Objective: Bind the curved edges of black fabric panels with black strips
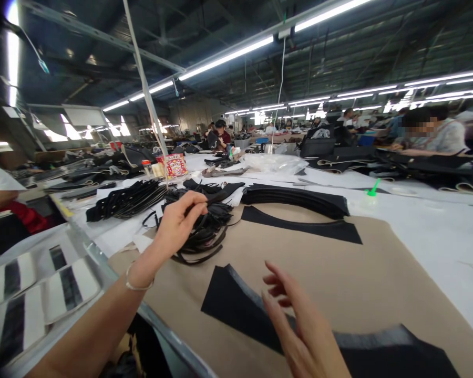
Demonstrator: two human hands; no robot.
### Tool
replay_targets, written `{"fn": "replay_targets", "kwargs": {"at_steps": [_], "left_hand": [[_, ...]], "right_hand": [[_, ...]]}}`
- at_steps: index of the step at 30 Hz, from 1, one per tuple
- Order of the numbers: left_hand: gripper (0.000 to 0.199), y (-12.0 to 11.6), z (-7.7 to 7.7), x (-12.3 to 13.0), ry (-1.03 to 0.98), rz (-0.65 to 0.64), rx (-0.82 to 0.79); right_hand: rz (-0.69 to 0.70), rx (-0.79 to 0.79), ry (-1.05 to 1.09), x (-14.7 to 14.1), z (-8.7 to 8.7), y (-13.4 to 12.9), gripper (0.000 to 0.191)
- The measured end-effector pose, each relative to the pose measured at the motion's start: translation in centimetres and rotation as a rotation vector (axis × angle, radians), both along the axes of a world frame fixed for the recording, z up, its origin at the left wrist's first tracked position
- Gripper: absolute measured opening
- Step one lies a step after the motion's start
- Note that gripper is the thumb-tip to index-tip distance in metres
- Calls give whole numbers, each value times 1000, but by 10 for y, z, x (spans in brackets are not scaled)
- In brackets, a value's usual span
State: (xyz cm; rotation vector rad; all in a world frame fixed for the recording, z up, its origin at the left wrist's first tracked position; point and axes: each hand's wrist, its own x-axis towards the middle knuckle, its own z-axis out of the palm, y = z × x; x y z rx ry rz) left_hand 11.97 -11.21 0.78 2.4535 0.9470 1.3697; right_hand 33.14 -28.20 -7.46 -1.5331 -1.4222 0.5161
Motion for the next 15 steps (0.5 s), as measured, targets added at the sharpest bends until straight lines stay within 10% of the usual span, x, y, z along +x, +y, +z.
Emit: {"fn": "replay_targets", "kwargs": {"at_steps": [7, 12, 15], "left_hand": [[17, -63, -4, 39, 244, -263, 255], [29, -83, -2, 35, 36, -291, -29], [55, -99, 1, 19, -49, -341, -418]], "right_hand": [[221, 109, 538, -37, 53, 38, 39], [241, 292, 762, -33, 78, 32, 17], [14, 397, 610, 5, 98, 13, 30]]}}
